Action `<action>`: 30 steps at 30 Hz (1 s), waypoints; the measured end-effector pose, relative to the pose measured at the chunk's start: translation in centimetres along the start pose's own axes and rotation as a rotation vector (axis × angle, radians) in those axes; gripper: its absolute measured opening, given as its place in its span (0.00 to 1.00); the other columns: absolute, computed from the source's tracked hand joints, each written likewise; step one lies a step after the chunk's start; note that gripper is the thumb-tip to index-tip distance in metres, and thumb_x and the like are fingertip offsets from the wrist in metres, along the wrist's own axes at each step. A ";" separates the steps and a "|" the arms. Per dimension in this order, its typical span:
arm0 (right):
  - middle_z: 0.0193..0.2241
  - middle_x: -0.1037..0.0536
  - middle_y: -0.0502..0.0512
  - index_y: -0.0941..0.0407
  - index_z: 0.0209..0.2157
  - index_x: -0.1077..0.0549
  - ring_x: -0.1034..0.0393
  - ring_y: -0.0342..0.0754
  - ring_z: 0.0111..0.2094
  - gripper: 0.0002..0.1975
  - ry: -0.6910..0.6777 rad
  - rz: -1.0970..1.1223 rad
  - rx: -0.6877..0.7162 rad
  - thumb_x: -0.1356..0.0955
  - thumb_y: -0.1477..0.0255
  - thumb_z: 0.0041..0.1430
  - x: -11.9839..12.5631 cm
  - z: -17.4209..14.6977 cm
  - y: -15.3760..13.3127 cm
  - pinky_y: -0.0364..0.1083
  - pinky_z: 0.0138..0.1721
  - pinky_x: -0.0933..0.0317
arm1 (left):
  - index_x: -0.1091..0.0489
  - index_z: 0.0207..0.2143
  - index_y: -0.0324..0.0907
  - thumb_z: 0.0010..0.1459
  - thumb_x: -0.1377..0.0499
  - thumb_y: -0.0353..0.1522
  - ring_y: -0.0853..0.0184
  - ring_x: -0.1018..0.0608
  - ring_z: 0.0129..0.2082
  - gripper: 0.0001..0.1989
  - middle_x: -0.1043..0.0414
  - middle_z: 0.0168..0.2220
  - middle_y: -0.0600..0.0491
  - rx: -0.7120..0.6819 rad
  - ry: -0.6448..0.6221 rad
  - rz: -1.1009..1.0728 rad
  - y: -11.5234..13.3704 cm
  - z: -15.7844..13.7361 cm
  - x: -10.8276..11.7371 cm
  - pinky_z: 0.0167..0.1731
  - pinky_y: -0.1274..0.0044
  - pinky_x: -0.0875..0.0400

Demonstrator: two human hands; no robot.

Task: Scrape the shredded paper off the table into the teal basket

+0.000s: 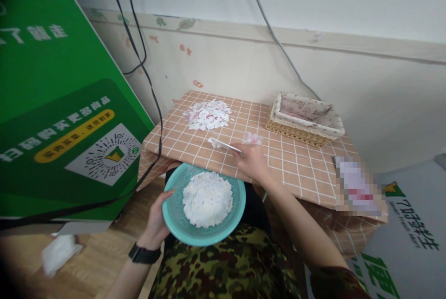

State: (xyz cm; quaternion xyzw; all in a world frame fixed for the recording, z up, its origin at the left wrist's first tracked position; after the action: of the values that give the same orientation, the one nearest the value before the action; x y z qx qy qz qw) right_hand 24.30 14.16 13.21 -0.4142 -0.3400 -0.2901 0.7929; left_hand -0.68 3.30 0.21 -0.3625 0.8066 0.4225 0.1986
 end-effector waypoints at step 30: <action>0.22 0.23 0.54 0.54 0.34 0.22 0.30 0.48 0.23 0.11 0.156 -0.104 -0.180 0.36 0.68 0.57 0.0 -0.8 1.8 0.44 0.24 0.44 | 0.24 0.33 0.33 0.49 0.41 0.28 0.55 0.20 0.35 0.09 0.20 0.32 0.44 -0.008 -0.004 0.006 0.0 -0.1 -0.1 0.42 0.66 0.28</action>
State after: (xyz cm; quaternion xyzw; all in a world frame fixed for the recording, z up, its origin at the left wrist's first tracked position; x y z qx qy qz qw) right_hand 25.87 14.34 12.03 -0.4416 -0.2707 -0.3914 0.7606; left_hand -0.66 3.26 0.30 -0.3600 0.8057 0.4270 0.1972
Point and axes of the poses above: each hand's wrist, its own z-axis towards the middle knuckle, its own x-axis out of the back of the hand, y = z × x, the point moved 4 cm from there along z, towards the middle knuckle
